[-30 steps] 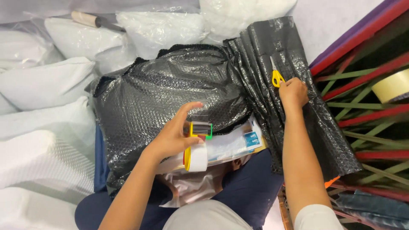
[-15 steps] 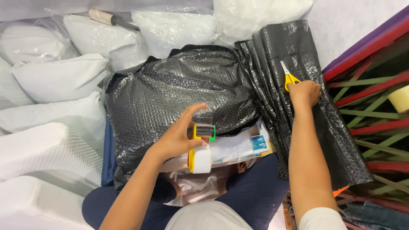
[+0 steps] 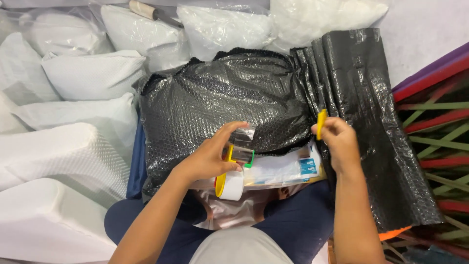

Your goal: Wrapping a pillow in black bubble wrap, securing it with tape, and cleaning a foam pillow with a lint roller.

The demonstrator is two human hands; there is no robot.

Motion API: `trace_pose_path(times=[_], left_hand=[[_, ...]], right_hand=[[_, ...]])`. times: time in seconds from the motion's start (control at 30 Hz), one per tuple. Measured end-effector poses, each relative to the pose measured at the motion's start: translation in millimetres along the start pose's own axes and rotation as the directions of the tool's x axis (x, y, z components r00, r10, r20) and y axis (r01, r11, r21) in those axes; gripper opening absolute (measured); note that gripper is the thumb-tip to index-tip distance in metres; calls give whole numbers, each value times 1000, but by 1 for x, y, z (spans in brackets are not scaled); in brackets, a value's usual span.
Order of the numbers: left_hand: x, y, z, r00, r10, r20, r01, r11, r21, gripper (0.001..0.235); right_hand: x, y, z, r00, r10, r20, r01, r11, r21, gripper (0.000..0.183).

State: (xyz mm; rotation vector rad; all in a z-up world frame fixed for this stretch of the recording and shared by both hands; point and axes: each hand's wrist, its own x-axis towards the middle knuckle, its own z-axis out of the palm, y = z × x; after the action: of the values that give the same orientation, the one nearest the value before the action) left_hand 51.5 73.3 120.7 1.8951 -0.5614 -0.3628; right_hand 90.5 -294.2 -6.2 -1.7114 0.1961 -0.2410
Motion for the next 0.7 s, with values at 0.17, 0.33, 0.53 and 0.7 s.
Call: trace_pose_path(times=[0.17, 0.33, 0.53, 0.7], left_hand=[[-9, 3, -4, 999, -41, 22, 41, 999, -30, 95], [-14, 3, 2, 996, -52, 65, 55, 997, -46, 94], [-25, -3, 6, 993, -80, 82, 85, 995, -59, 96], [-35, -6, 4, 995, -52, 83, 56, 998, -37, 94]], right_hand=[[-58, -35, 58, 885, 264, 383, -384, 879, 283, 46], [-71, -43, 107, 870, 294, 397, -455, 789, 413, 54], [-77, -73, 141, 902, 277, 331, -412, 783, 466, 51], [-85, -81, 150, 912, 295, 283, -401, 782, 477, 54]])
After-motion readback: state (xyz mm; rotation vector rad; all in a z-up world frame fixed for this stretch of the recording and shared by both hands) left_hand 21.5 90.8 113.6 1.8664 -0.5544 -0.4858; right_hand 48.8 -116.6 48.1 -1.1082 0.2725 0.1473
